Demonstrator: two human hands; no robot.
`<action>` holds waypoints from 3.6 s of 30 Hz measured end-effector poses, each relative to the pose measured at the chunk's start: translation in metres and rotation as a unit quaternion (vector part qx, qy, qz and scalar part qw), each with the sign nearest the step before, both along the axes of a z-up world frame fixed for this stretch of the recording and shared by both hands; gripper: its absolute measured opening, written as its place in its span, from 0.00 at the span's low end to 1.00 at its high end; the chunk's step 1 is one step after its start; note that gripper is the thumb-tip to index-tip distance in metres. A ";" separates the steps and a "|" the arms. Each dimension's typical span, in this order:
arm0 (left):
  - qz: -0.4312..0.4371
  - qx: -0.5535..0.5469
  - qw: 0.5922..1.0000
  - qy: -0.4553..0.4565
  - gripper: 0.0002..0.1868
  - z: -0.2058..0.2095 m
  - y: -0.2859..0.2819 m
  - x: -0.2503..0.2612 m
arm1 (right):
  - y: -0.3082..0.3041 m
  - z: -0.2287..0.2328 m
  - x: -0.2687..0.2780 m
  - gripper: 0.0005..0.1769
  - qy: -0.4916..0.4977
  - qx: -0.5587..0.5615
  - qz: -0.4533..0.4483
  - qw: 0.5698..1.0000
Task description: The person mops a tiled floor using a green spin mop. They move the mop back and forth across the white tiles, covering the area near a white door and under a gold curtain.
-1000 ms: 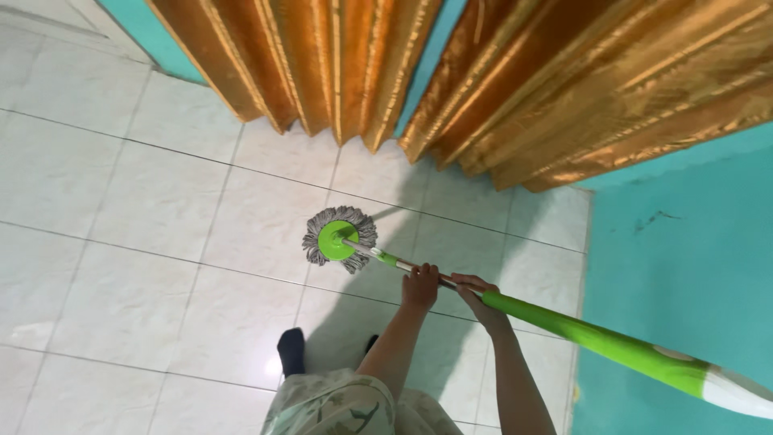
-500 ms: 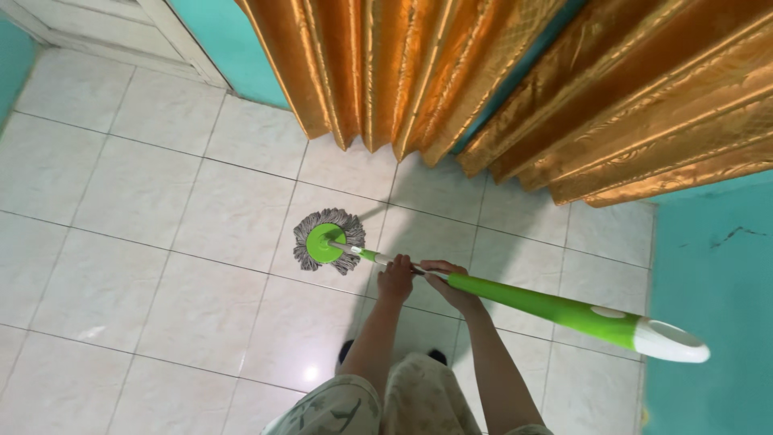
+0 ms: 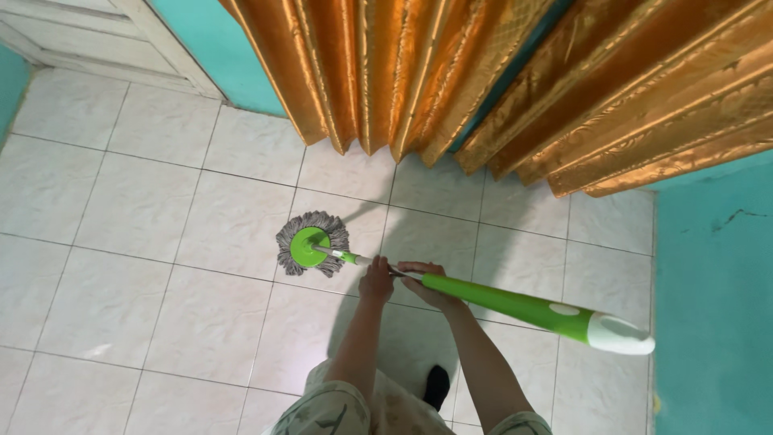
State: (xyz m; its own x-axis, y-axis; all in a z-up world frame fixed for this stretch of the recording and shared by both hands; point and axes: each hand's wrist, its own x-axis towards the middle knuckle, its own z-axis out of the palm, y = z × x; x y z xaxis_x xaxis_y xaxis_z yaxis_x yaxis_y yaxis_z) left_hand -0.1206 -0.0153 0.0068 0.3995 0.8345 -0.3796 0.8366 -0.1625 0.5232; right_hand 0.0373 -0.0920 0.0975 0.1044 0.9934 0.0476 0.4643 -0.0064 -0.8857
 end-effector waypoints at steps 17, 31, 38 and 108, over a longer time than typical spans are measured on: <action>-0.082 -0.008 0.995 0.048 0.27 0.009 -0.157 0.160 | -0.170 0.025 0.146 0.17 0.075 -0.063 -0.041 0.994; -0.176 0.025 0.984 -0.024 0.26 0.011 -0.336 0.352 | -0.361 0.058 0.319 0.18 0.082 -0.082 -0.114 0.987; -0.216 -0.005 0.976 -0.036 0.25 0.025 -0.389 0.405 | -0.423 0.073 0.363 0.19 0.021 -0.186 -0.187 0.964; 0.024 -0.064 0.997 -0.017 0.25 0.040 -0.029 0.028 | -0.032 0.014 0.029 0.19 0.001 -0.104 0.014 0.995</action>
